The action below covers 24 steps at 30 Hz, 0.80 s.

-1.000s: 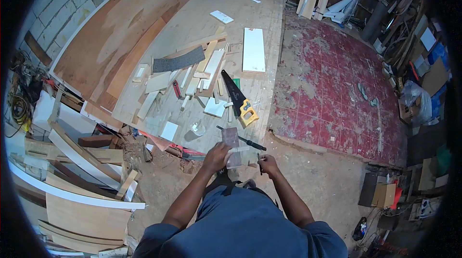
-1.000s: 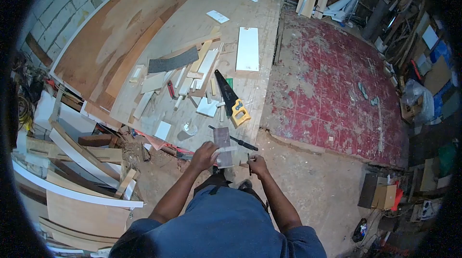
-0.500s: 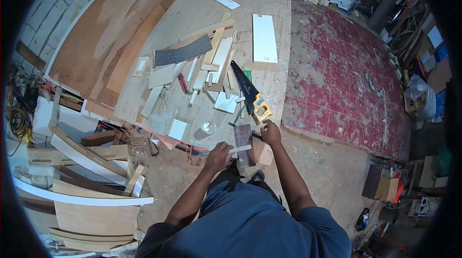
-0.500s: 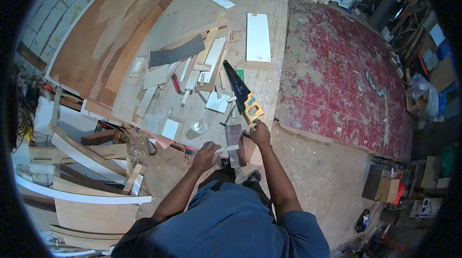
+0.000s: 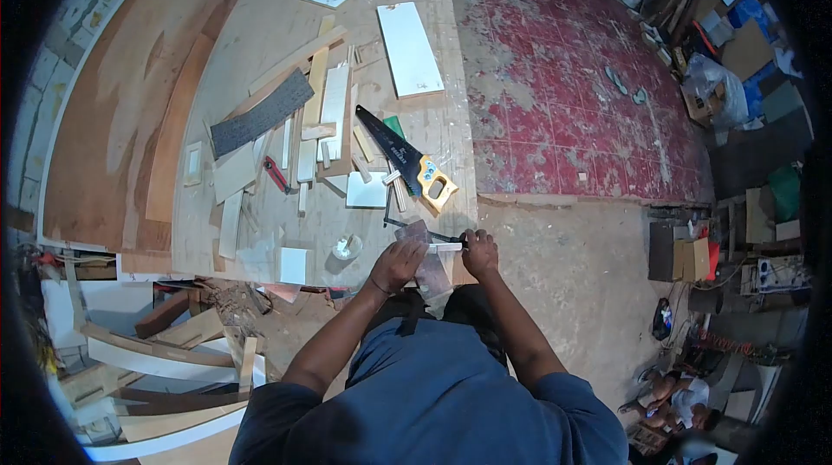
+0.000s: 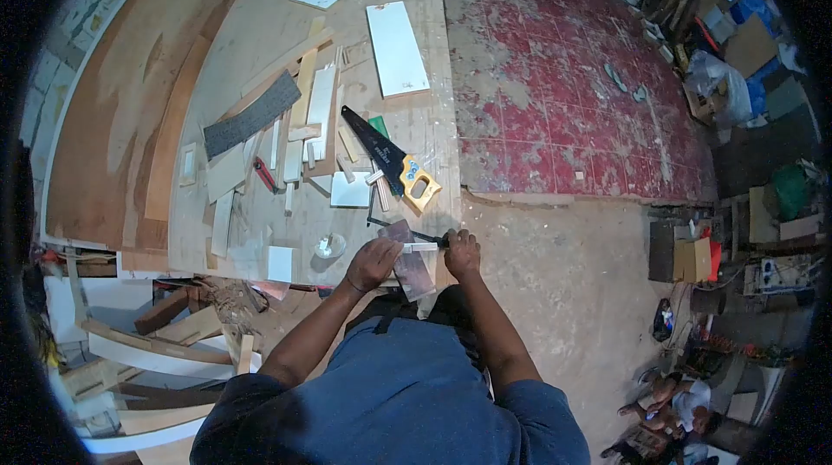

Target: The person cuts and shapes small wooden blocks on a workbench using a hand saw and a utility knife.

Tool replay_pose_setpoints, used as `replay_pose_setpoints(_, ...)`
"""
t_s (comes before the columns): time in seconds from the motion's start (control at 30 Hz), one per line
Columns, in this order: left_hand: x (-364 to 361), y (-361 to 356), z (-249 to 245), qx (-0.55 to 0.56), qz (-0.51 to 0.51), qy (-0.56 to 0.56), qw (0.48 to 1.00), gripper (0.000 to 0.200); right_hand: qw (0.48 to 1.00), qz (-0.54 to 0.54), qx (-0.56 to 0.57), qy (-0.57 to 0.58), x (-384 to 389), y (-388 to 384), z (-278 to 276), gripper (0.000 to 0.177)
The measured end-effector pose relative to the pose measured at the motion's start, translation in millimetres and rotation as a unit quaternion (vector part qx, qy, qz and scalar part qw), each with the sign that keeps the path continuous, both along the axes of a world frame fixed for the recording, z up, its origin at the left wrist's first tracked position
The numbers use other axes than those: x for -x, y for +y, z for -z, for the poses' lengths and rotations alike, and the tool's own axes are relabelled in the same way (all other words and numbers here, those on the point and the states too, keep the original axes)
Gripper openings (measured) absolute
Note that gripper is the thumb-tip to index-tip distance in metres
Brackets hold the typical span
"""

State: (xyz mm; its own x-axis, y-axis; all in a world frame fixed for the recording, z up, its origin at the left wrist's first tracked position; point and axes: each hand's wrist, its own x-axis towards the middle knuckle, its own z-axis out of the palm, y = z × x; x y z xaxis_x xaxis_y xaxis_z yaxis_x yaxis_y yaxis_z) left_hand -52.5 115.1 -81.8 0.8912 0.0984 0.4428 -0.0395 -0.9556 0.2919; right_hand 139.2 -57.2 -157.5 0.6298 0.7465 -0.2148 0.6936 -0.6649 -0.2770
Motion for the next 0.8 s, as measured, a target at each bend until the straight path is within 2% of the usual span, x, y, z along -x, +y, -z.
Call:
replay_pose_setpoints(0.03,-1.3,5.2,-2.1,-0.014,0.013,-0.005,1.0,0.04,1.0,0.004,0.0,0.0,1.9,0.1,-5.3,0.046)
replay_pose_setpoints(0.1,-8.9,15.3,-10.3,-0.033,0.025,-0.013,0.999,0.043,0.996,0.029,-0.08,0.039,0.8,5.2,-15.3,0.044)
replay_pose_setpoints(0.13,-12.0,18.4,-15.7,0.009,0.015,-0.005,1.0,0.046,0.996,0.027,-0.082,0.037,-2.9,8.7,-19.2,0.044)
replay_pose_setpoints(0.2,-14.0,21.2,-26.1,0.051,-0.004,0.003,0.999,0.05,0.943,0.065,-0.225,0.236,-9.0,12.2,-26.9,0.037)
replay_pose_setpoints(0.23,-16.0,23.8,-32.1,0.089,-0.007,0.035,0.995,0.05,0.943,0.057,-0.225,0.237,-13.2,13.8,-31.8,0.037)
replay_pose_setpoints(0.3,-20.6,25.6,-39.7,0.124,-0.016,0.066,0.99,0.051,0.863,0.121,-0.303,0.387,-23.4,15.1,-41.3,0.031)
replay_pose_setpoints(0.37,-20.1,18.7,-40.3,0.184,-0.063,0.096,0.976,0.044,0.869,0.132,-0.296,0.374,-35.2,15.2,-46.7,0.027)
replay_pose_setpoints(0.43,-16.4,11.8,-26.7,0.195,-0.073,0.102,0.973,0.04,0.932,0.105,-0.225,0.262,-49.7,4.4,-38.6,0.022)
replay_pose_setpoints(0.47,-13.7,8.4,-18.7,0.205,-0.084,0.105,0.969,0.036,0.947,0.095,-0.221,0.214,-53.9,0.6,-26.6,0.019)
replay_pose_setpoints(0.57,3.0,-7.9,-6.7,0.206,-0.119,0.081,0.968,0.034,0.95,0.075,-0.191,0.235,-59.1,-12.3,-10.6,0.021)
replay_pose_setpoints(0.63,16.0,-16.9,-0.6,0.22,-0.146,0.112,0.958,0.033,0.953,0.043,-0.195,0.229,-61.4,-16.3,-4.9,0.021)
replay_pose_setpoints(0.7,27.0,-24.0,1.8,0.236,-0.169,0.109,0.951,0.032,0.956,0.047,-0.119,0.266,-63.4,-15.5,-4.4,0.022)
replay_pose_setpoints(0.73,33.0,-26.6,0.0,0.238,-0.181,0.098,0.949,0.03,0.967,0.0,-0.125,0.222,-63.0,-11.7,-4.6,0.017)
replay_pose_setpoints(0.8,45.2,-32.0,-3.4,0.237,-0.213,0.08,0.944,0.03,0.968,-0.024,-0.105,0.229,-59.5,8.3,-8.0,0.016)
